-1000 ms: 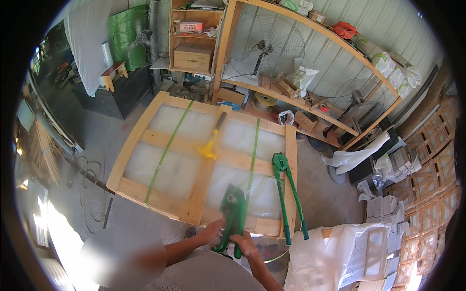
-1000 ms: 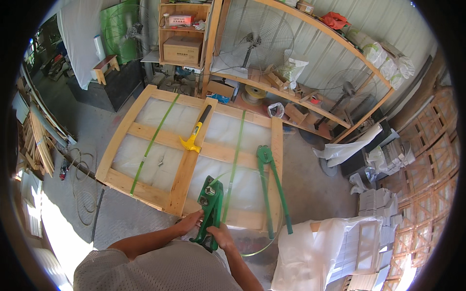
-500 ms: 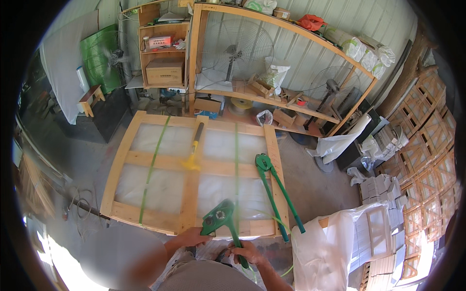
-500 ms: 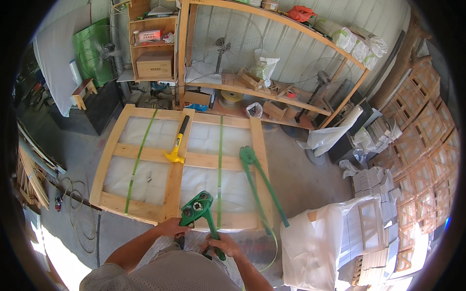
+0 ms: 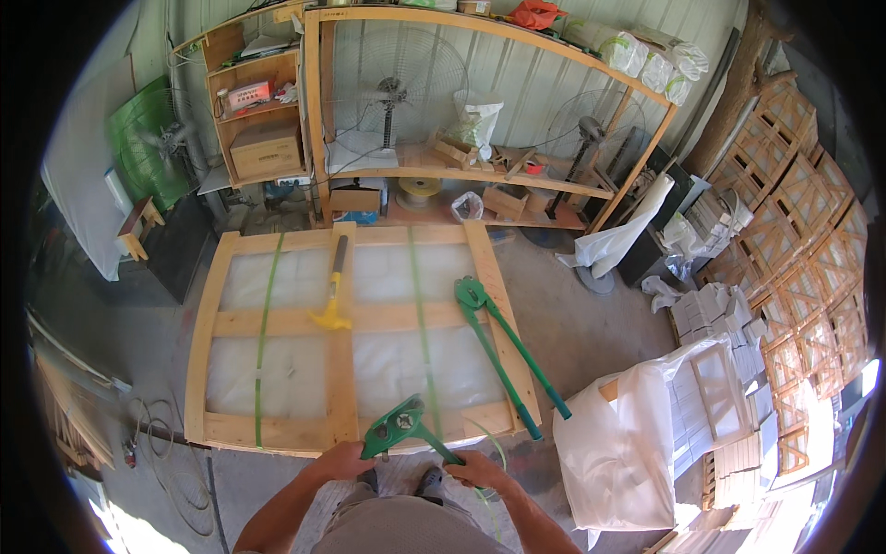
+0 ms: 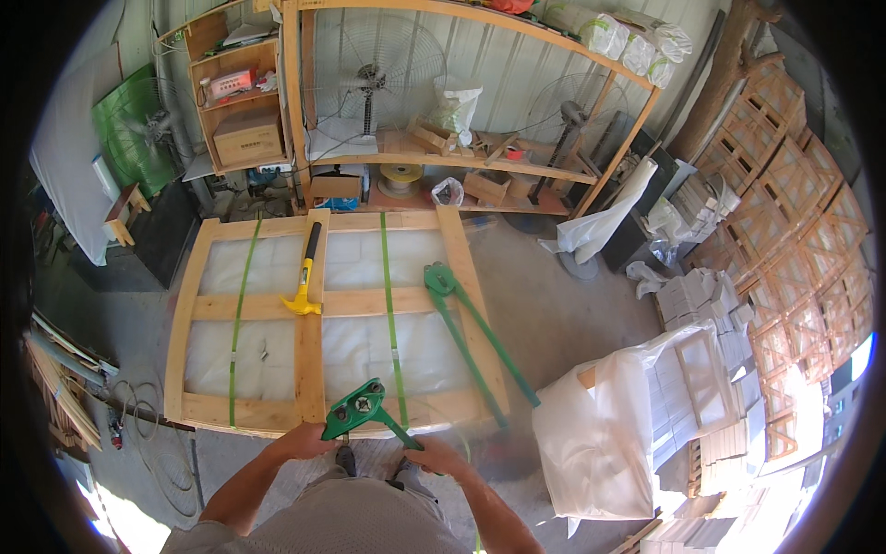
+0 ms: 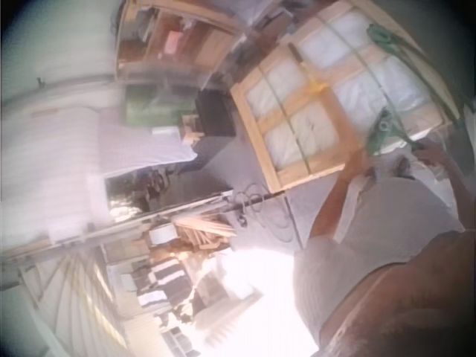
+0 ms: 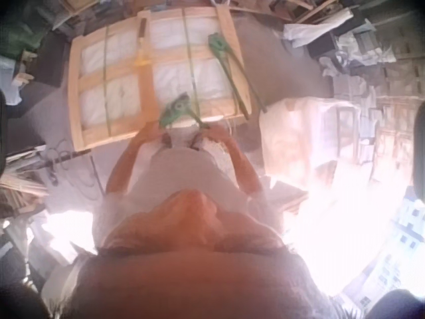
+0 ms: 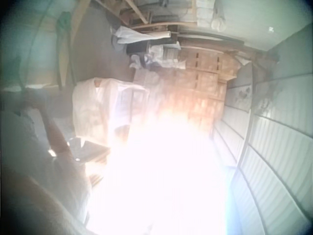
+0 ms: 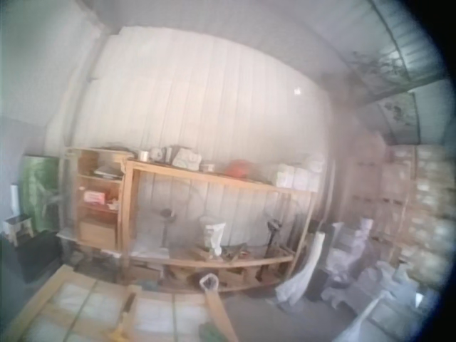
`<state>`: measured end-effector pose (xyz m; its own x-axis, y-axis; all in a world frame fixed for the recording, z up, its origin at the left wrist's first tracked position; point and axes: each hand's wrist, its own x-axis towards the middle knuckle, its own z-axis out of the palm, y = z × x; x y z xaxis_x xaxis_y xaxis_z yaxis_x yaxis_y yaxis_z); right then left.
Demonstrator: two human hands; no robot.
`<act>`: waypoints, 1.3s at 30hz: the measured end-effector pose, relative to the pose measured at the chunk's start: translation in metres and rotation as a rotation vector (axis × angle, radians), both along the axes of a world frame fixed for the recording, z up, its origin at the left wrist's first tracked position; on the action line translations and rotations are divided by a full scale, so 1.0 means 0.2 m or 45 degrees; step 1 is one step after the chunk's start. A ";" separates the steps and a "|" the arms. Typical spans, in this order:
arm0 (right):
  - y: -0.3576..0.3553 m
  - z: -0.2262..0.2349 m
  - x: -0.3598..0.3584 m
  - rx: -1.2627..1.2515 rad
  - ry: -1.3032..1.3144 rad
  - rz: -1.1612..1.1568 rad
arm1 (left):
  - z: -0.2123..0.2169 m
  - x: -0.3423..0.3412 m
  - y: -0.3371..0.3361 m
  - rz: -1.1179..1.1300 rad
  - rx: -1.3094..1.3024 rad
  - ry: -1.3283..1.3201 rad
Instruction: The person secures a wooden crate with green plastic straps. They thread the straps through a hand tensioner, pull them tight, and fasten them across the crate. The person repeats this process for multiple straps to fully secure the crate.
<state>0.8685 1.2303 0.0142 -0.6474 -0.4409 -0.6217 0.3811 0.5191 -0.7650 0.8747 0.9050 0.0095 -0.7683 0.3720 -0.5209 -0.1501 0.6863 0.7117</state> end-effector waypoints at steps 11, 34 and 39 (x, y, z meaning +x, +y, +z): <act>-0.03 0.07 -0.07 0.355 1.474 -0.530 | -0.05 0.15 0.12 -0.054 -0.045 0.023; -0.09 0.21 -0.08 -0.175 0.713 -0.724 | -0.35 0.20 0.31 0.176 0.058 0.082; -0.02 0.08 -0.05 0.507 0.572 -0.364 | -0.31 0.22 0.33 0.300 0.161 0.151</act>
<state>0.8589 1.2255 0.0296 -0.9389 -0.0058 -0.3442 0.2346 0.7210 -0.6520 0.9183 0.9709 -0.0522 -0.8939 0.2322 -0.3834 -0.2059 0.5470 0.8114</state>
